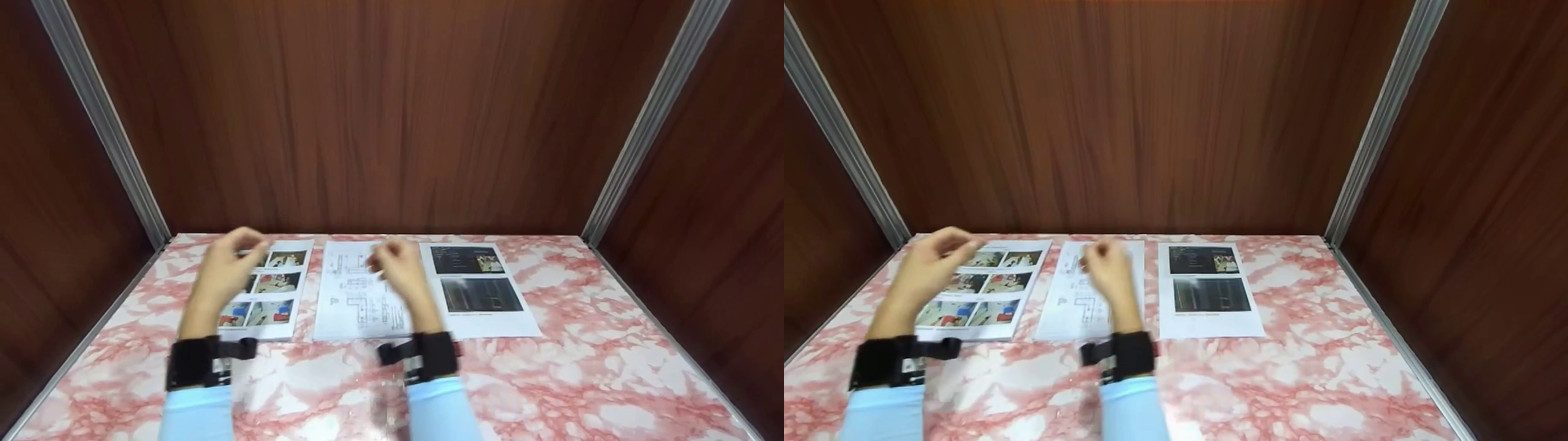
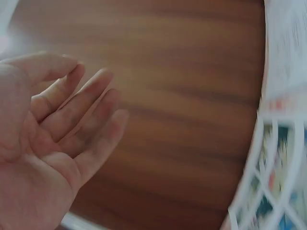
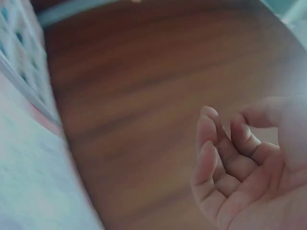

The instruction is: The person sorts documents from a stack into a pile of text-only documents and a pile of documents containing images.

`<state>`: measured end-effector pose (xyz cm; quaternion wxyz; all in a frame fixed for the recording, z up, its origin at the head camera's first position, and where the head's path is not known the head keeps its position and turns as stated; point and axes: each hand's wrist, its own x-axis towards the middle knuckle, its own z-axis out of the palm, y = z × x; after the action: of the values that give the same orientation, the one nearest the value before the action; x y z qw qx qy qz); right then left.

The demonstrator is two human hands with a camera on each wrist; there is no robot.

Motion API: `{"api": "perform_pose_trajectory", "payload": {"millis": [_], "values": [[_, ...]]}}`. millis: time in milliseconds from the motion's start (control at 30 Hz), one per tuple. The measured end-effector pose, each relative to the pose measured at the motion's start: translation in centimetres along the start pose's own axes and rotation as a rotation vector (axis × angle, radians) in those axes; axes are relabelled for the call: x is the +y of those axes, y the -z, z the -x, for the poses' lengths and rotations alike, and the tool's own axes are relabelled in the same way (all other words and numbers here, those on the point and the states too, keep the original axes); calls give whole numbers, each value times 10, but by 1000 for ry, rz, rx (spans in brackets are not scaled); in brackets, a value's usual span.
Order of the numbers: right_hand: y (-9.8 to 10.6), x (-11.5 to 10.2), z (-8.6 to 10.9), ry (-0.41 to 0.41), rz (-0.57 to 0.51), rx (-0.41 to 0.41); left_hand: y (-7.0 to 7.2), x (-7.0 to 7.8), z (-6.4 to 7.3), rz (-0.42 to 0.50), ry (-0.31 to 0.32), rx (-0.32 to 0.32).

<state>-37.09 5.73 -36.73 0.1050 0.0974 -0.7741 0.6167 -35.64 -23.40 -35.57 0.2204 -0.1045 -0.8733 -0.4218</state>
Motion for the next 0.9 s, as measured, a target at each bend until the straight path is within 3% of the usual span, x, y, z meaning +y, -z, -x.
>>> {"api": "perform_pose_trajectory", "payload": {"millis": [167,400,600,767,900], "values": [[-56,18,5,-59,23,-109,19,-40,6,-48,122,62],[-107,34,19,-84,87,-220,31,-74,18,-117,324,60],[-127,45,28,-78,284,-259,24,-91,28,-151,491,-18],[-134,49,34,-108,356,-312,23,-102,34,-201,568,-109],[-137,48,34,-120,369,-351,23,-107,36,-201,594,-153]]}}
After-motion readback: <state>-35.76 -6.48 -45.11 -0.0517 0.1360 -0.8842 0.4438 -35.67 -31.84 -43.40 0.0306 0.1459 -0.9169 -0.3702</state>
